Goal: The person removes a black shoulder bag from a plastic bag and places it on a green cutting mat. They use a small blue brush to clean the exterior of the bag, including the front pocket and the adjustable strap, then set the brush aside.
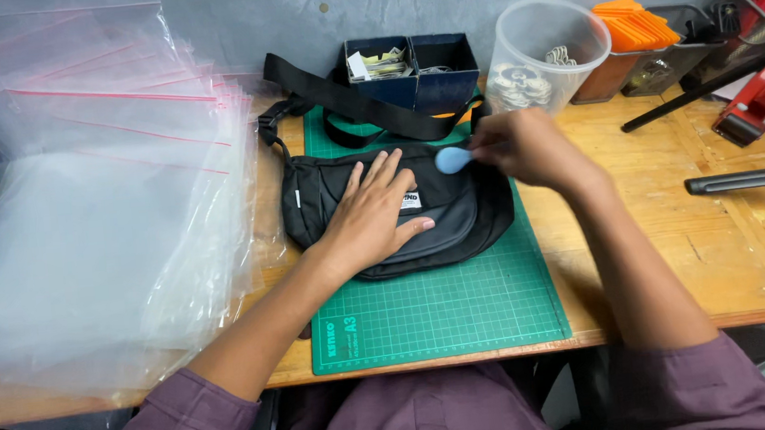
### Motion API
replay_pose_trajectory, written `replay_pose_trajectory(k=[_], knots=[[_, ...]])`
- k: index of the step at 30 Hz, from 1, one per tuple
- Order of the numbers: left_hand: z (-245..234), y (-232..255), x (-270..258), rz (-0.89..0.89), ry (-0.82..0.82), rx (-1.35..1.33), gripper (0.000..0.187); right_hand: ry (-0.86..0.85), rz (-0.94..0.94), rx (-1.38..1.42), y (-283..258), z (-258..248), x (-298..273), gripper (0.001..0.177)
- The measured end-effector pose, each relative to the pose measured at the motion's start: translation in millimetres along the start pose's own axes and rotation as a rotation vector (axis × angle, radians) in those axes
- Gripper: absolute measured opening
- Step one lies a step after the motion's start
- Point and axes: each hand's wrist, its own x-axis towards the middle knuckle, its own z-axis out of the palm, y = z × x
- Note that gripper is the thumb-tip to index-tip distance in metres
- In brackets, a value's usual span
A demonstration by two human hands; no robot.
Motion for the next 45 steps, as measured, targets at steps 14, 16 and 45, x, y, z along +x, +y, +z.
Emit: replay_pose_trajectory(k=[14,16,45], knots=[[8.9,-4.3,2.5,-0.109,-0.01,0.084,0.057,0.016,0.064,-0.055,-10.6,-10.6,6.5,0.017],[24.9,-6.8,1.4,-0.098,0.003,0.091,0.057,-0.013,0.025,-0.044,-30.1,-2.2,16.1,0.014],[9.0,33.9,-31.8,0.191,0.314,0.395,0.078,0.013,-0.019,0.059,-64.4,-48.9,10.4,0.018]])
